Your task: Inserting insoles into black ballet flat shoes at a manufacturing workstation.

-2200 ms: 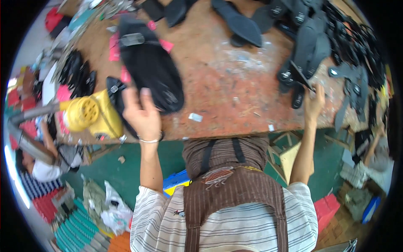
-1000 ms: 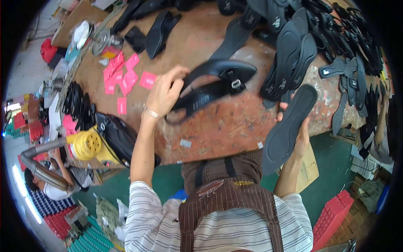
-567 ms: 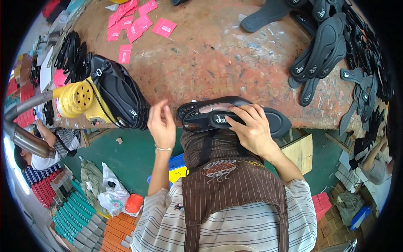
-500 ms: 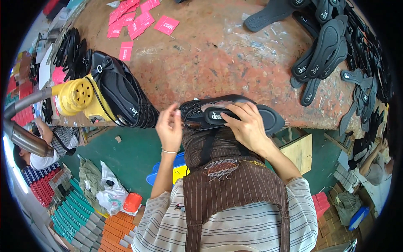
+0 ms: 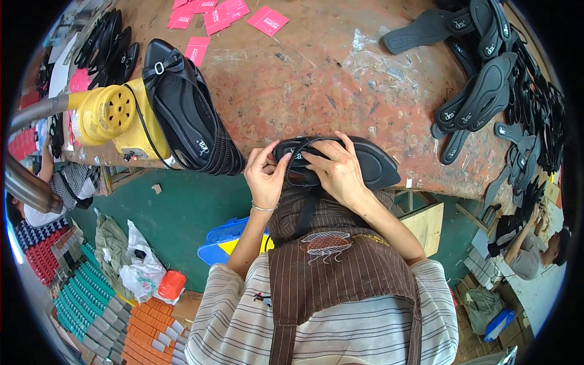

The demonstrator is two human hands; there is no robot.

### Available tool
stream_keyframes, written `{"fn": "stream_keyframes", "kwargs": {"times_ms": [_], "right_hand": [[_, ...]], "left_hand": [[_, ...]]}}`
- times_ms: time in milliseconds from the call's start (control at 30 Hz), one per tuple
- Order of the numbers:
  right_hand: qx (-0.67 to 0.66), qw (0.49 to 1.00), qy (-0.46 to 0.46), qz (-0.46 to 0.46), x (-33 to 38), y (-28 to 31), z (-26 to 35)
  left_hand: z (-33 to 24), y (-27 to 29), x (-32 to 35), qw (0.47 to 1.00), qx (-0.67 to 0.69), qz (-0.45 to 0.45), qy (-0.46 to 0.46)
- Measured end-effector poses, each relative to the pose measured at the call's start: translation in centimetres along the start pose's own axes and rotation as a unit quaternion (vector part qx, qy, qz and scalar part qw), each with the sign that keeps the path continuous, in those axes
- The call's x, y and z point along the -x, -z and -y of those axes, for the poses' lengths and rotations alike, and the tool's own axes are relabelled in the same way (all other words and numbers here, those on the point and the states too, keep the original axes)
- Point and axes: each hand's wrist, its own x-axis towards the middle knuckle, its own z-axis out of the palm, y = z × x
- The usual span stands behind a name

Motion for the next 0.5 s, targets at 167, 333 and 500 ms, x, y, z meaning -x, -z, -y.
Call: {"fn": "stream_keyframes", "kwargs": {"times_ms": [167,333,500], "right_hand": [[0.029,0.999,0.035,0.020,0.2,-0.8,-0.6],[0.053,0.994,0.081,0.049,0.0,-1.3,-1.0],[0.071,0.982,0.136,0.108,0.3,-0.1,-0.4]], "left_hand": [[0.7,-0.5,-0.6,0.997,-0.061,-0.036,-0.012],[1.1,-0.9,-1.1,0.998,-0.036,-0.046,-0.003],[1.2,-0.9,-1.6,0.998,0.015,-0.044,0.048]]}}
